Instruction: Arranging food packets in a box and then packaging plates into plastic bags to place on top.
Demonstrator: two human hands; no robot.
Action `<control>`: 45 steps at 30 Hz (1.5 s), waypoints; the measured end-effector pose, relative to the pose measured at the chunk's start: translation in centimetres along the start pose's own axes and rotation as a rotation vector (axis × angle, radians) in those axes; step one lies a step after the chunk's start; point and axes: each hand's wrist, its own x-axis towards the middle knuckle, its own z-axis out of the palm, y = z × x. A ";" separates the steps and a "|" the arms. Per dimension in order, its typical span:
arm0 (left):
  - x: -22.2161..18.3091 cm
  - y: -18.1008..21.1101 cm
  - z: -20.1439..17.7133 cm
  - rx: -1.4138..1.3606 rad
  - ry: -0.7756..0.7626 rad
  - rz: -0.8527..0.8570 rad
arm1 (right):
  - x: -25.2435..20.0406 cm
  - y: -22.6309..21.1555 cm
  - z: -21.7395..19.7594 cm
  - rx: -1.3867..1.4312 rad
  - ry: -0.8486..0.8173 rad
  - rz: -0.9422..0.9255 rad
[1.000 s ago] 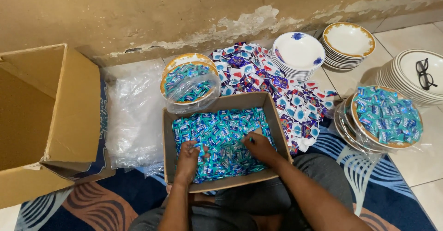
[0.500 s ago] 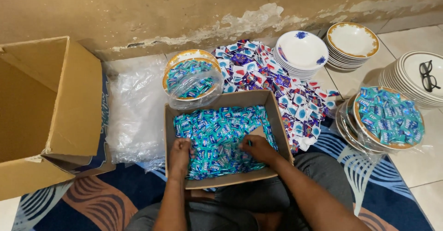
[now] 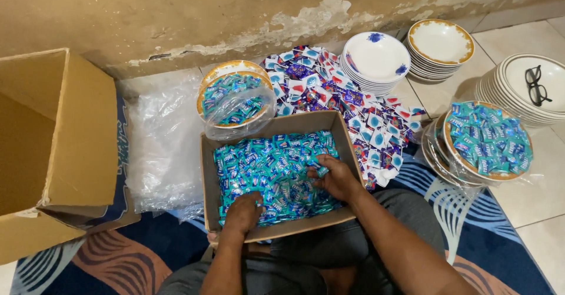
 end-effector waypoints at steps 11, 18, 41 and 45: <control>1.2 -0.9 -0.9 -1.287 0.226 -0.163 | -2.0 1.9 3.6 -1.695 -0.162 -0.239; -0.1 -0.2 -2.8 -1.932 0.054 0.137 | -1.3 2.9 3.0 -2.015 -0.321 -0.297; 0.8 0.9 -3.3 -1.981 0.215 -0.056 | -4.8 -1.1 6.0 -0.818 0.007 0.046; 3.2 2.7 -4.3 -2.122 0.291 -0.040 | -3.7 -2.1 9.4 -0.330 0.024 0.079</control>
